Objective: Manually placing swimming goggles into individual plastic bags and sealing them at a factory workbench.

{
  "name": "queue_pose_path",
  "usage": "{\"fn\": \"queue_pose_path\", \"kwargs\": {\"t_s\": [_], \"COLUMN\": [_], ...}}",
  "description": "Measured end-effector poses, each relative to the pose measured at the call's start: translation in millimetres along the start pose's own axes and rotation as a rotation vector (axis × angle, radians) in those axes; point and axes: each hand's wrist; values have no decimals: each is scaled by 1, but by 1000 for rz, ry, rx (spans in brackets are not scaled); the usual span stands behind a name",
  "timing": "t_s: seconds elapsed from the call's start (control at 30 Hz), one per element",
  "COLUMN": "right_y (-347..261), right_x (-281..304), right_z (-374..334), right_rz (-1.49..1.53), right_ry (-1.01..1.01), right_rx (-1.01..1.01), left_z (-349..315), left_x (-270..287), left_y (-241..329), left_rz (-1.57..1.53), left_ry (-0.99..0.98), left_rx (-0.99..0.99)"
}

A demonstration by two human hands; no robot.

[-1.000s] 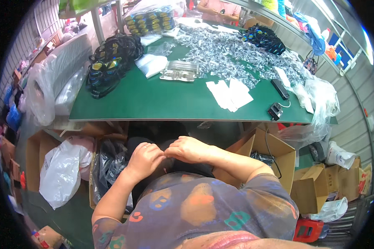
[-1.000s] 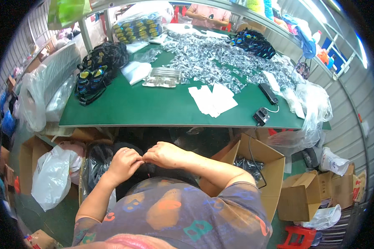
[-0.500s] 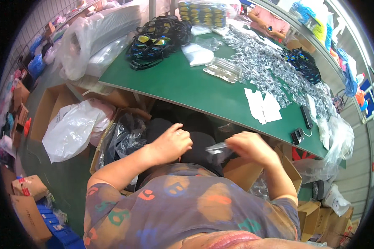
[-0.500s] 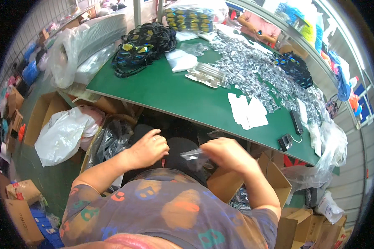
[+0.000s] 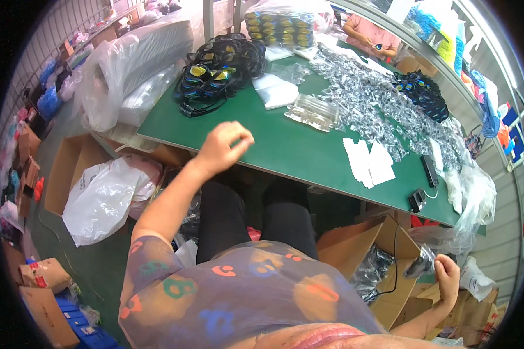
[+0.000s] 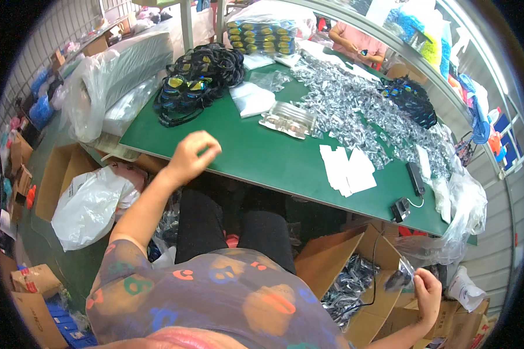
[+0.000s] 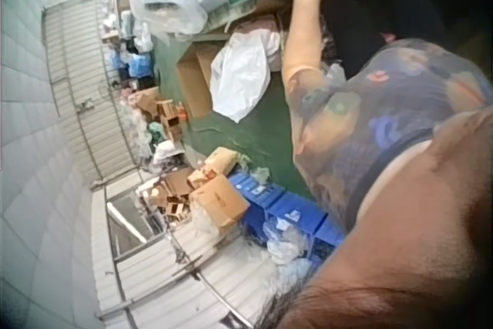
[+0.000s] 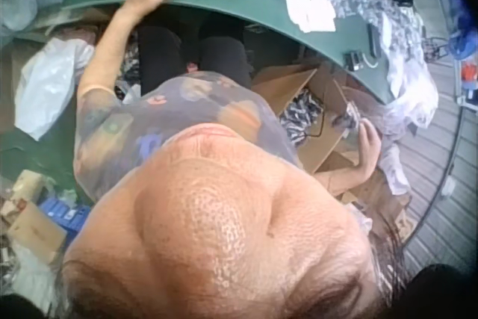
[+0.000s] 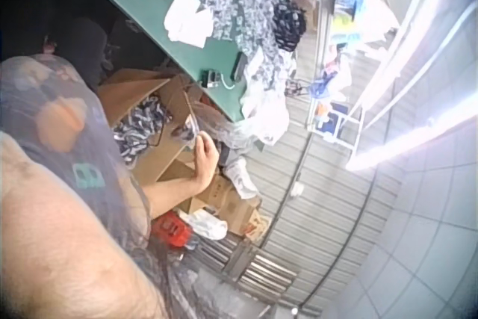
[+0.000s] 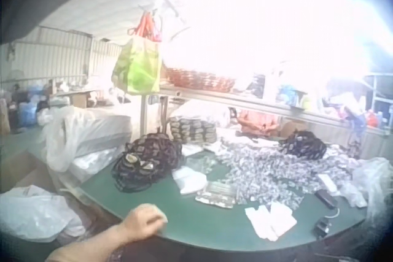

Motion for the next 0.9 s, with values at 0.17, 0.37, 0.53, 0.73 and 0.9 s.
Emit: {"fn": "queue_pose_path", "kwargs": {"t_s": [0.17, 0.37, 0.53, 0.73, 0.9], "right_y": [54, 17, -15, -30, -28], "right_x": [7, -13, -33, -56, -67], "right_z": [8, 73, 121, 157, 167], "right_rz": [129, 158, 198, 175, 200], "right_ry": [147, 121, 16, -73, -90], "right_rx": [-179, -115, -46, -21, -12], "left_z": [80, 176, 212, 251, 262], "left_x": [56, 123, 115, 98, 77], "left_y": [-110, -214, -233, -226, -232], "left_rz": [-150, 343, 567, 687, 945], "left_ry": [303, 218, 66, -229, -489], "left_rx": [235, 341, 267, 98, 57]}}
Point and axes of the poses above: each hand's wrist, its own z-axis towards the middle knuckle, its own x-axis out of the back of the hand, y = z × x, and after that the axes turned 8 degrees about -y, right-handed
